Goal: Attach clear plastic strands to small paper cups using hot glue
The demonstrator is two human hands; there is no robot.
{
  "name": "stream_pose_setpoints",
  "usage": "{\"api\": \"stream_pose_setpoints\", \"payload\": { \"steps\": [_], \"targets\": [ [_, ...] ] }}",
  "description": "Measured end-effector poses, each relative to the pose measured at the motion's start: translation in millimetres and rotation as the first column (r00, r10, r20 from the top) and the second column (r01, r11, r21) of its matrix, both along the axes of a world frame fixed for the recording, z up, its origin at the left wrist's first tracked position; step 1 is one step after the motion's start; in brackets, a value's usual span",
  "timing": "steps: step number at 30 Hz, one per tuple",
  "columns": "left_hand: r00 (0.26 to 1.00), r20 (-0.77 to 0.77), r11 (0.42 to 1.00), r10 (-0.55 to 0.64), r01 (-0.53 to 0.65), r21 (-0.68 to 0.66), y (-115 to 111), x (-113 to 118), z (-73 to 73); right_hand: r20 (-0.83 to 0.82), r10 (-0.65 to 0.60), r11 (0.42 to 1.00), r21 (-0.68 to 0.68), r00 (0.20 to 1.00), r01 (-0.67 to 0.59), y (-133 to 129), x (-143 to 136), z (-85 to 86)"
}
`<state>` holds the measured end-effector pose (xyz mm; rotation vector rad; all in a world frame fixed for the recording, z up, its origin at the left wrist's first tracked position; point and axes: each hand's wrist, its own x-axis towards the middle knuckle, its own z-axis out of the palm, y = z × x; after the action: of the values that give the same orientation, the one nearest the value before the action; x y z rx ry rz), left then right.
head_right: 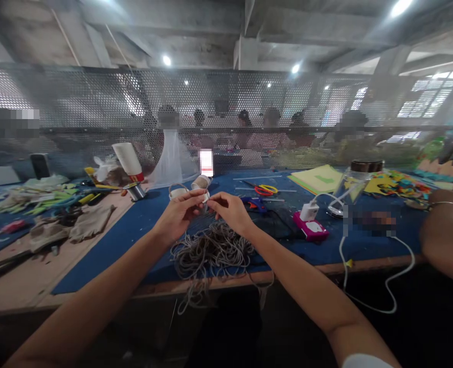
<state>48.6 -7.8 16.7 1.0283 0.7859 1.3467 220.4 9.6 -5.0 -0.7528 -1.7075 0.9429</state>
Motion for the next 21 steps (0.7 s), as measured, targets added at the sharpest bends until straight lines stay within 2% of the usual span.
{"api": "stream_pose_setpoints", "payload": {
  "steps": [6,15,21],
  "targets": [
    [0.999,0.045,1.0,-0.016,0.017,-0.019,3.1,-1.9,-0.6,0.063,0.03,0.999,0.03,0.998,-0.032,0.8,0.4,-3.8],
    [0.994,0.072,0.995,-0.083,0.087,-0.045,-0.2,0.9,4.3,0.074,0.063,0.998,-0.002,0.995,-0.063,2.7,3.4,-4.9],
    [0.992,0.087,0.992,-0.096,0.102,-0.068,0.9,-0.7,6.2,0.058,0.06,0.997,-0.058,0.996,-0.057,0.7,4.6,0.1]
  ]
}}
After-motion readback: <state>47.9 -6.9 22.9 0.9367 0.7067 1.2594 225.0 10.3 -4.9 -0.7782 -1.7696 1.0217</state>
